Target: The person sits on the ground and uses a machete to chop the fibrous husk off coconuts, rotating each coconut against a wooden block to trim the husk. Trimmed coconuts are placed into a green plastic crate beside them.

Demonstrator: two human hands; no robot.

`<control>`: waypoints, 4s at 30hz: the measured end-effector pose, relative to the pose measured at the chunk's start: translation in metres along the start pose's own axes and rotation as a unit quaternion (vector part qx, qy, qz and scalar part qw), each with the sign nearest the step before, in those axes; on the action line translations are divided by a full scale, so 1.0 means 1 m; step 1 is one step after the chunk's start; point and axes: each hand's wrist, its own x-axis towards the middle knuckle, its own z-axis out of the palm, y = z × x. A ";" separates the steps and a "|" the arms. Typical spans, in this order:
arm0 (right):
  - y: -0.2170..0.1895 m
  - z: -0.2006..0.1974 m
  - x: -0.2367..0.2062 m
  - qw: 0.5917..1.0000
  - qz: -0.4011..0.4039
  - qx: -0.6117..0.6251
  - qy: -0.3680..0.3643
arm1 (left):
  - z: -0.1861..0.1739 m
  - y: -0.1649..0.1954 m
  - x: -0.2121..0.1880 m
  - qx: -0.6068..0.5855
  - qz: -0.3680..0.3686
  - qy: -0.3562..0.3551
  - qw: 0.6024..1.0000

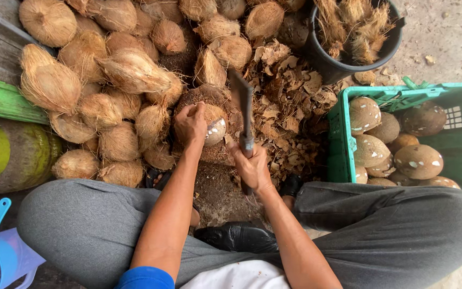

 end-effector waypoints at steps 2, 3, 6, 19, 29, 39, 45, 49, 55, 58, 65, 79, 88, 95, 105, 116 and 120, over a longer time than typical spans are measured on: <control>-0.004 0.002 0.003 0.997 0.066 0.048 0.001 | 0.002 0.000 0.002 -0.008 0.020 0.006 1.000; -0.005 0.003 0.004 0.993 0.097 0.071 0.002 | 0.002 0.000 0.002 -0.012 0.031 0.009 0.999; -0.003 0.004 0.007 0.950 0.264 -0.148 -0.071 | 0.000 0.001 -0.001 -0.028 0.053 0.038 0.998; 0.007 0.001 0.009 0.967 0.240 -0.078 -0.041 | -0.001 0.008 -0.019 -0.054 0.056 0.047 0.996; 0.023 0.001 0.005 0.972 0.225 -0.055 -0.044 | -0.002 -0.005 -0.001 -0.008 0.063 -0.012 0.998; 0.024 0.009 0.003 0.985 0.159 -0.060 -0.034 | -0.004 -0.002 -0.011 0.009 0.069 0.007 0.998; 0.021 0.006 0.005 0.990 0.141 -0.005 0.013 | 0.004 -0.002 -0.011 -0.021 0.053 0.025 0.998; 0.026 0.013 0.002 0.975 0.221 0.032 -0.021 | 0.008 -0.010 -0.007 0.004 0.062 0.038 0.997; 0.049 0.017 0.006 0.939 0.329 -0.069 -0.072 | 0.007 -0.022 0.006 -0.024 0.096 0.055 0.994; 0.054 0.011 0.007 0.949 0.302 -0.051 -0.069 | 0.009 -0.030 0.004 -0.005 0.106 0.047 0.993; 0.012 -0.003 -0.002 0.986 0.110 -0.125 -0.015 | 0.010 -0.036 -0.007 -0.103 0.168 -0.054 0.979; -0.013 0.000 -0.005 0.982 0.163 -0.098 -0.017 | 0.012 -0.014 -0.007 0.000 0.078 0.071 0.994; 0.006 0.005 0.000 0.981 0.159 -0.112 -0.026 | 0.012 -0.012 -0.013 0.012 0.061 0.069 0.996; 0.011 -0.004 0.002 0.977 0.170 -0.132 -0.009 | 0.007 -0.010 -0.013 0.029 0.034 0.045 0.998; 0.034 0.002 0.002 0.968 0.150 -0.194 -0.056 | 0.000 -0.004 -0.016 -0.025 -0.005 0.015 1.000; 0.022 0.014 -0.004 0.994 0.107 0.014 -0.015 | -0.001 0.003 -0.019 0.021 -0.007 0.044 0.999; 0.022 0.013 -0.006 0.937 0.342 -0.042 -0.064 | -0.009 0.003 -0.015 -0.045 -0.073 0.000 0.996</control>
